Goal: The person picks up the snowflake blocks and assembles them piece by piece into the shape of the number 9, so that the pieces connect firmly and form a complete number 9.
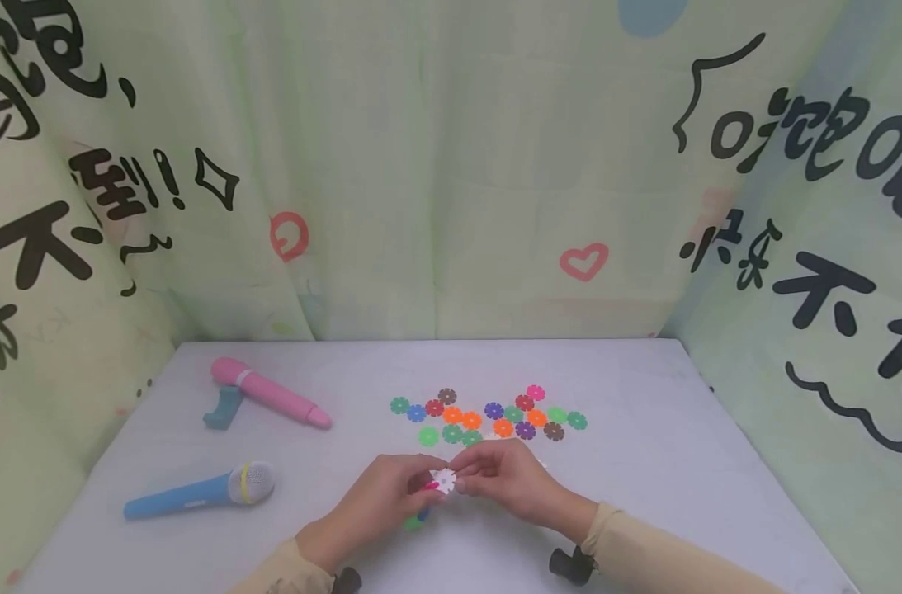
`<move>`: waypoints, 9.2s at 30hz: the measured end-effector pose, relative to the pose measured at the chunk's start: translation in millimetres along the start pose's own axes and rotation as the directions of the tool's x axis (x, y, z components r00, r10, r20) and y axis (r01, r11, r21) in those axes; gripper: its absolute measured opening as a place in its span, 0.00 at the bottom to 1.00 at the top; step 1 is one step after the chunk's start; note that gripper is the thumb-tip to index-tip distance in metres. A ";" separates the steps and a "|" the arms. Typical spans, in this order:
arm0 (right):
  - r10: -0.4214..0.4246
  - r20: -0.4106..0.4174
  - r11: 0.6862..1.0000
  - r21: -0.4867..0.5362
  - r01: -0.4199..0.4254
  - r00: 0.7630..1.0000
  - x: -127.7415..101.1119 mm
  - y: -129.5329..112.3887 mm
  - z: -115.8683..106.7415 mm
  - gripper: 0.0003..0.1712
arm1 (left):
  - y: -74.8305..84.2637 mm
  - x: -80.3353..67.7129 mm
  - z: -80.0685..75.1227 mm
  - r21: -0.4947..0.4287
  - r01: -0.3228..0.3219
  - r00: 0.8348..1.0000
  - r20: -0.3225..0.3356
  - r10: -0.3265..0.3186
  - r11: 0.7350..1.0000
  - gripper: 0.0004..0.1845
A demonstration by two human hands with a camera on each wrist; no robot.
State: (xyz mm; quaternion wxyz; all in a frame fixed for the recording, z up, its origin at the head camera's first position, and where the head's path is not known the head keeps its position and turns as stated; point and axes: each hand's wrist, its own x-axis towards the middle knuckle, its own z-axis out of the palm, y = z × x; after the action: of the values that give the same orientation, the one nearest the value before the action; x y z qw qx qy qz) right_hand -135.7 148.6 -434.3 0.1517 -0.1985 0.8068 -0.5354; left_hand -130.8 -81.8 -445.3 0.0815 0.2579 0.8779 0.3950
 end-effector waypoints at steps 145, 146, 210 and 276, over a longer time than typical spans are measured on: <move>-0.600 -0.016 0.742 -0.386 0.549 0.800 -6.7 7.8 7.5 0.29 | -7.2 -4.4 -11.5 -0.209 0.060 0.995 0.091 -0.042 0.976 0.19; -0.598 -0.006 0.740 -0.387 0.550 0.801 -6.1 8.1 7.0 0.29 | -6.8 -4.1 -10.8 -0.198 0.060 0.995 0.091 -0.042 0.978 0.19; 0.008 -0.035 0.794 -0.607 -0.027 0.999 11.0 42.5 -48.9 0.13 | -11.2 -10.5 -11.1 -0.158 0.077 0.996 0.049 -0.070 0.984 0.18; 0.103 0.072 0.994 0.024 -0.105 0.992 0.7 -8.0 -10.1 0.15 | -1.9 -5.9 4.7 0.135 -0.129 0.980 -0.136 0.147 0.982 0.05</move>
State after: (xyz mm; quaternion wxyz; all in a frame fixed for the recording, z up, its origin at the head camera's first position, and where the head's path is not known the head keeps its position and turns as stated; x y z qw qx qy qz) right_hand -139.8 153.6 -423.1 0.2102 -0.1729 0.8027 -0.5306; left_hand -124.8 -82.8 -450.2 -0.0266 0.2934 0.8846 0.3615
